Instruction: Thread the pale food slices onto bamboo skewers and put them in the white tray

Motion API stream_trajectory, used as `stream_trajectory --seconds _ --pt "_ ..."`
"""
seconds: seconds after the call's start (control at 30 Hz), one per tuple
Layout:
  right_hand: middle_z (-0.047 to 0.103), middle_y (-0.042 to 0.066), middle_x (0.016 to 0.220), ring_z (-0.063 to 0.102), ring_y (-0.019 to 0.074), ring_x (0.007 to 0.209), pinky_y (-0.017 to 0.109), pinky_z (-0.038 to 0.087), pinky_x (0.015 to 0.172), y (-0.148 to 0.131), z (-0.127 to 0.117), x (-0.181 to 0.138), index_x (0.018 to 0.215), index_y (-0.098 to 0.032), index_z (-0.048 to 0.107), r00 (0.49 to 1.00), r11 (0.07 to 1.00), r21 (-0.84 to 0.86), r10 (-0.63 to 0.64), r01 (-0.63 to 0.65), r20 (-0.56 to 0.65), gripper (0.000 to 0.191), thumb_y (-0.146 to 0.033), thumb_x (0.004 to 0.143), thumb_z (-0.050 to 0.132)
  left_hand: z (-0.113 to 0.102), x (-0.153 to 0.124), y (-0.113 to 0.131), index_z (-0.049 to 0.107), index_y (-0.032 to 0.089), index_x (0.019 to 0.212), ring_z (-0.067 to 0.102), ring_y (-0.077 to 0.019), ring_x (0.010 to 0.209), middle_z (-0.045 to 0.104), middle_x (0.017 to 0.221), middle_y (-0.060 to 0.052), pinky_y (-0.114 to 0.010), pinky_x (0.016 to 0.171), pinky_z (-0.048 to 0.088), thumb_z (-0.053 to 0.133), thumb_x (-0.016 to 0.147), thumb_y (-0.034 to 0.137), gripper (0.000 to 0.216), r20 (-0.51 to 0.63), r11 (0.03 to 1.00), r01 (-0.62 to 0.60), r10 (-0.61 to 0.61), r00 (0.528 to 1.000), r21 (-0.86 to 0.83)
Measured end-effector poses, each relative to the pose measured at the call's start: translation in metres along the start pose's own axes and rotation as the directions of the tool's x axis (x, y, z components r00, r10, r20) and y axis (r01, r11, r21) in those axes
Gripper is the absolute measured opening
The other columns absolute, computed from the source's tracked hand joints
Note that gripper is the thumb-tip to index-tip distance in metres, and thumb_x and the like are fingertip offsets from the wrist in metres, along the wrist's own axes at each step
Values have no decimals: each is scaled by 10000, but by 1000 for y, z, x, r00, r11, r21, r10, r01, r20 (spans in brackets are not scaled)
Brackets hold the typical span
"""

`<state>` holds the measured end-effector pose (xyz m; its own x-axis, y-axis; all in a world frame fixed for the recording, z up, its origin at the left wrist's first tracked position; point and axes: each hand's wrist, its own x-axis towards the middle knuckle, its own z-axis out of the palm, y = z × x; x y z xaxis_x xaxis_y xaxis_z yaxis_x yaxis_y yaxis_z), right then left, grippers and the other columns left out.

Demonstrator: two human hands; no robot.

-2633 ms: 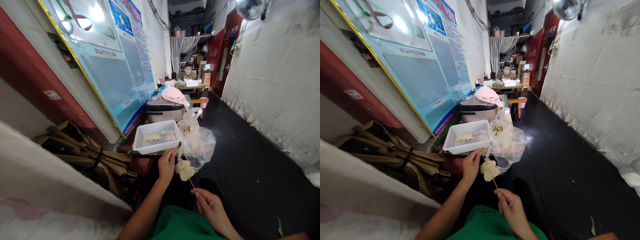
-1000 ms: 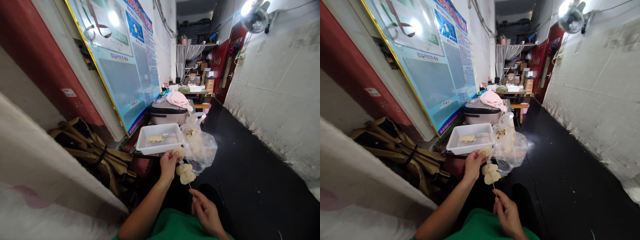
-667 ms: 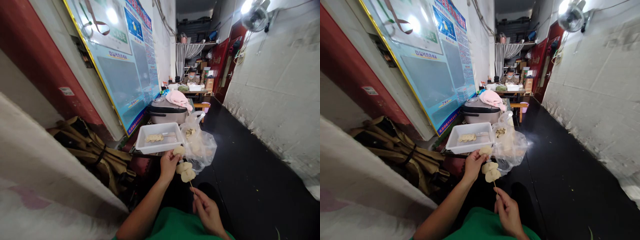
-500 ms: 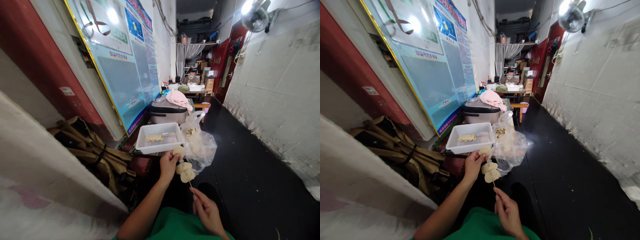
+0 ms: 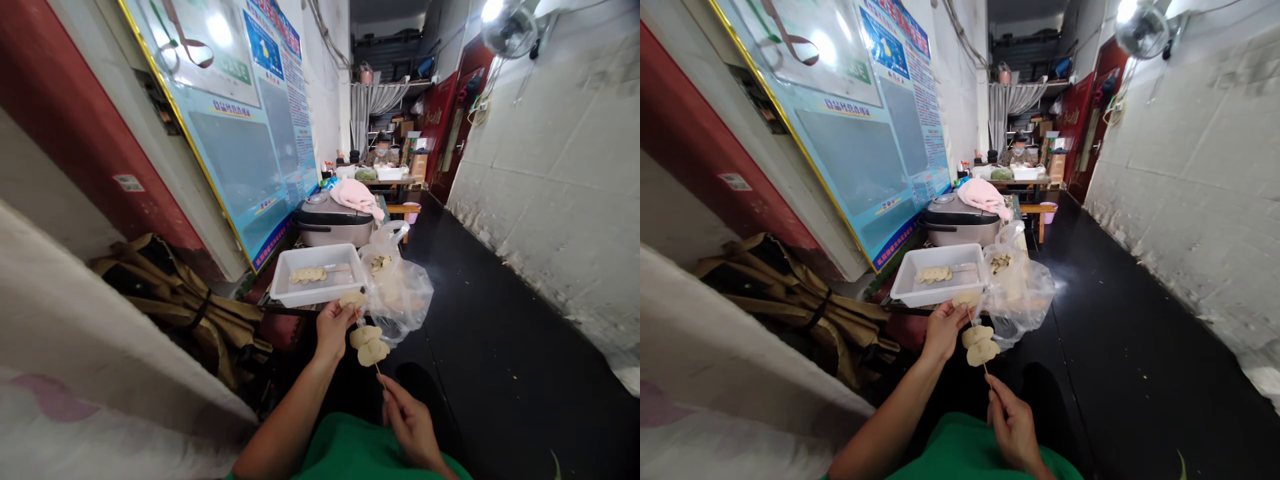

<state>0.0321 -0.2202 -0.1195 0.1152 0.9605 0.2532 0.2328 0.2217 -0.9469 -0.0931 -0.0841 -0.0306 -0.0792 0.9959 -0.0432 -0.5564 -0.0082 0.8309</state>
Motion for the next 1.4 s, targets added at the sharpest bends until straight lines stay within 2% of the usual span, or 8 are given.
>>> stream_trajectory --seconds 0.17,0.33,1.0,1.4 --pt "555 -19 522 506 103 441 186 424 450 7 -3 0 1179 -128 624 998 998 -10 -56 56 41 381 -346 917 455 1 0 9 626 108 845 672 -166 733 704 847 -79 -353 787 535 771 625 295 323 38 996 80 -78 996 -50" --pt "556 -17 527 516 107 446 185 434 454 6 -3 0 1169 -141 634 998 998 -22 -63 63 16 366 -336 919 453 3 3 15 615 104 803 676 -173 647 706 752 -76 -355 736 551 744 666 282 259 9 989 136 -136 991 -60" --pt "544 -16 519 529 107 452 184 450 472 1 -6 6 1177 -89 632 990 987 -68 -143 143 8 396 -321 918 443 14 -6 18 631 88 781 686 -184 672 709 769 -85 -325 716 561 714 696 206 168 -38 989 121 -124 992 -82" --pt "520 -29 505 491 103 436 183 402 429 6 -4 6 1179 -139 637 999 999 24 -44 45 -13 397 -371 911 456 17 -7 13 618 105 802 680 -181 658 706 784 -80 -337 723 551 742 661 280 257 -29 995 76 -78 997 -64"
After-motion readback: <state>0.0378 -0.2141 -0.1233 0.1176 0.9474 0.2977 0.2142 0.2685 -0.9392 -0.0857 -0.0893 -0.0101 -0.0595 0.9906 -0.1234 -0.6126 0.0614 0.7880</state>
